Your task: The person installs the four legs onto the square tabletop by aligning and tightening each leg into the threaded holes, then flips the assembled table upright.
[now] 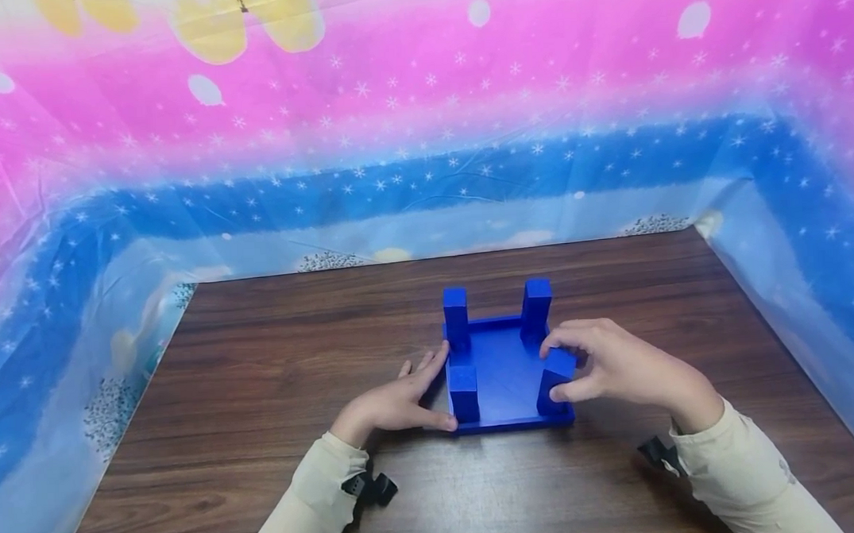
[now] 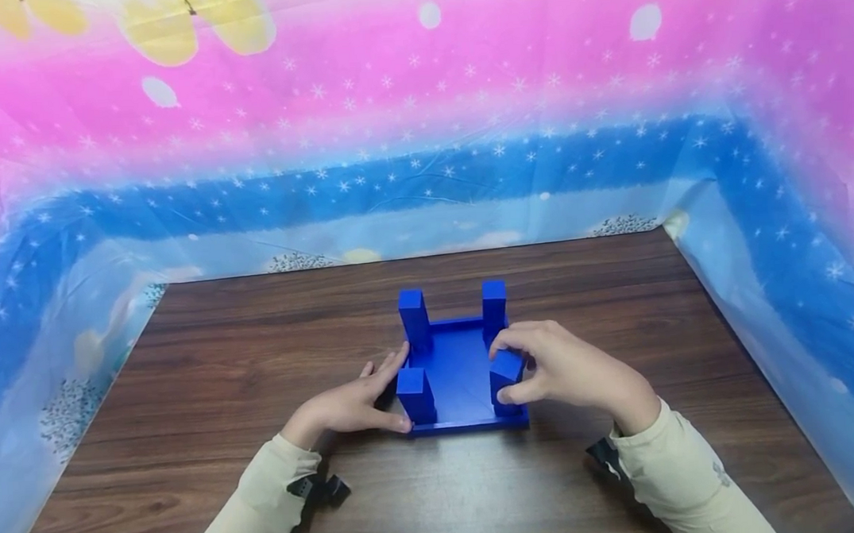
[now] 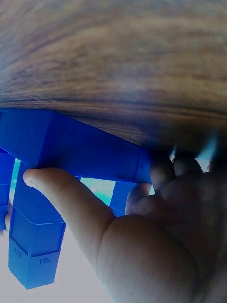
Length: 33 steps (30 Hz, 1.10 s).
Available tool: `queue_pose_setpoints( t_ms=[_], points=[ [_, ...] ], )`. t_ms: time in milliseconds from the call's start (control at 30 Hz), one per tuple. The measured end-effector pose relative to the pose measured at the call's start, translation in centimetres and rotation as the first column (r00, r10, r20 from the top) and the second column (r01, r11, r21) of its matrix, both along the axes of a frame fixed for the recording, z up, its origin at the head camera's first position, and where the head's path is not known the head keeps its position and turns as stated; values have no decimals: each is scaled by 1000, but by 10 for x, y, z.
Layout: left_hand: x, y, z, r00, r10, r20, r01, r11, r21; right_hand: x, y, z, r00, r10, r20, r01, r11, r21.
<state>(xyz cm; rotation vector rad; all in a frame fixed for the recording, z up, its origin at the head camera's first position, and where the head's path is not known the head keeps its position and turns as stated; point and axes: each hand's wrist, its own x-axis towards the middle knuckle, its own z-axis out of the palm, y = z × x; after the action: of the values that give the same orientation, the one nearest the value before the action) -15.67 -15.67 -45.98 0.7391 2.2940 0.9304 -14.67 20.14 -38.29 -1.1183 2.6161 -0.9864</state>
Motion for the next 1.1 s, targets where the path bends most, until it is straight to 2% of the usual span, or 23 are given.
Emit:
queue_pose_setpoints(
  t_ms=[333,700,1100],
  points=[
    [0,2,1,1000,5,-4,-6,1000,-20,6,7,8,1000,23,20,-24,998,55],
    [0,2,1,1000,-8,-5,8,1000,-8,1,13,7,995,98,-22,-98,995,-3],
    [-1,0,-2,1000,-12,-7,12,1000,13,-8,18,3,986,139,89,-133,989,-65]
  ],
)
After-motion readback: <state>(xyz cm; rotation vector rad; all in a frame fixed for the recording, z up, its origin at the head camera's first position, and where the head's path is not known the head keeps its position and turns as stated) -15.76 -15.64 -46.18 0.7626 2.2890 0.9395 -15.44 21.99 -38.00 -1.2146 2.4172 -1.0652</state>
